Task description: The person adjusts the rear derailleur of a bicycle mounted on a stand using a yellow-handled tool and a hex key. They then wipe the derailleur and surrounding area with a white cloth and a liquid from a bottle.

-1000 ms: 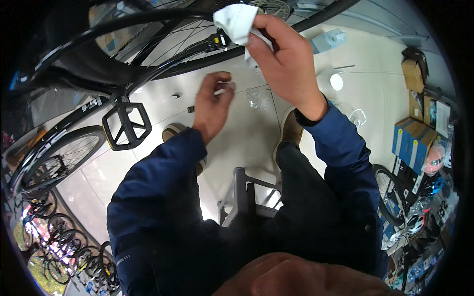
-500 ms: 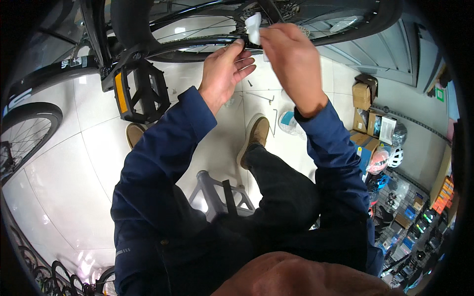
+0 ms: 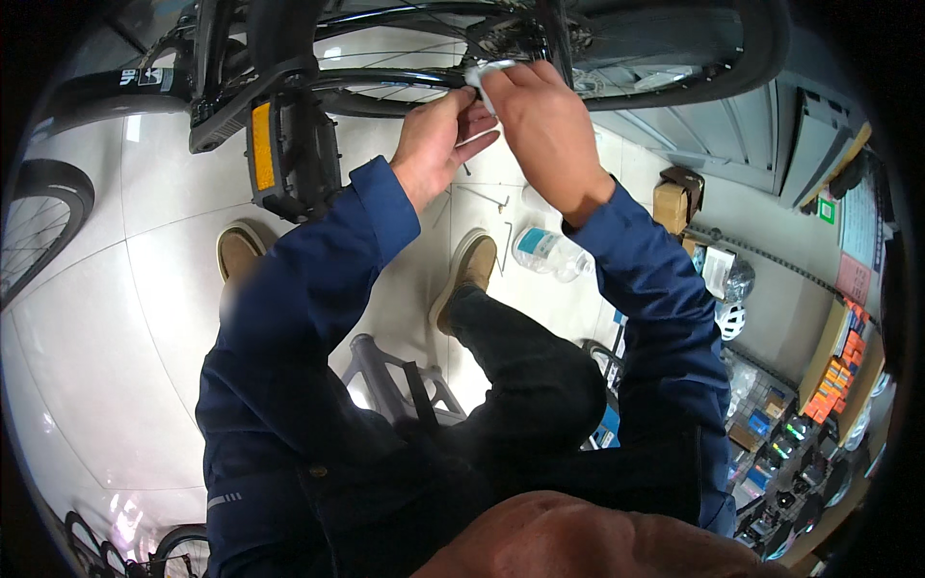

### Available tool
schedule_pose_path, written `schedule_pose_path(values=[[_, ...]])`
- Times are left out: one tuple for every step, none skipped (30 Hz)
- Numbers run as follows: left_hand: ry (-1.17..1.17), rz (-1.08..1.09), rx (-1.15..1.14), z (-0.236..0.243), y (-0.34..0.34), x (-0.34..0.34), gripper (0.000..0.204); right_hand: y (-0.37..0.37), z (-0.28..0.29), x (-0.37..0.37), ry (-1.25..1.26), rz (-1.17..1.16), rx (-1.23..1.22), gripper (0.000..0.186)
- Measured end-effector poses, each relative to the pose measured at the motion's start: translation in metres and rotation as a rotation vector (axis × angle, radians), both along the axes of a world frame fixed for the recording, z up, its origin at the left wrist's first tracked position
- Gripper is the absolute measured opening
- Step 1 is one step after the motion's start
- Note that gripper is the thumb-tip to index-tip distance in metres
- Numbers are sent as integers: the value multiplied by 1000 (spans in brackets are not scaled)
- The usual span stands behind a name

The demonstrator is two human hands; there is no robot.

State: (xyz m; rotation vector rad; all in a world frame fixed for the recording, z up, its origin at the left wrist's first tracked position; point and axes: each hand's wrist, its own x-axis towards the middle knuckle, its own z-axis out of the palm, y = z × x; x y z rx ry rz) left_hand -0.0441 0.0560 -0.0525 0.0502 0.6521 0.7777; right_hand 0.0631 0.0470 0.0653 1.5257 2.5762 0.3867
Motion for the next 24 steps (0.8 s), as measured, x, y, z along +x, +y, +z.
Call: schedule_pose_path(values=[[-14,9,18,0,2,0,29,-2,3,2,-17,2,20,19],[-11,7,10,0,3,0,29,-4,6,4,-39,63,70,19],[-10,7,4,0,2,-1,29,-5,7,6,-77,74,91,18],[14,0,20,1,3,-1,31,-4,5,6,-62,77,88,18],[22,-8,15,1,2,-1,31,-1,1,5,-37,82,90,18],[30,-11,15,2,2,-1,31,4,-4,4,7,117,111,19],[40,-12,17,2,2,-1,31,9,-8,4,22,77,89,18],[40,-12,28,2,2,-2,31,14,-12,4,57,65,81,18],[41,-13,39,2,2,-2,30,17,-13,4,69,9,46,18],[50,-14,45,2,2,-3,30,19,-12,6,98,48,67,19],[53,-7,47,1,2,-2,29,18,-9,8,80,83,59,19],[63,0,42,1,2,-2,29,15,-3,12,62,119,50,19],[75,8,31,0,2,-2,29,13,1,15,49,162,41,19],[79,10,35,0,2,-2,29,11,4,16,20,179,72,19],[85,11,38,-1,2,-2,29,12,4,15,15,139,42,18],[88,13,42,-1,1,-1,29,13,2,14,12,109,23,18],[82,7,37,-1,1,0,28,14,-1,12,23,88,22,17],[77,6,34,-2,1,0,28,20,-8,8,16,108,47,17],[79,11,29,-2,2,0,27,24,-17,2,49,111,45,17],[86,12,41,-3,2,-1,26,21,-17,2,60,84,39,18],[83,9,49,-3,2,-2,26,17,-18,1,74,61,31,19],[78,11,54,-4,2,-3,26,12,-15,3,61,95,39,19],[72,12,54,-4,1,-4,26,5,-9,6,46,125,45,20],[74,21,40,-4,2,-2,27,-1,-2,10,4,145,38,20]])
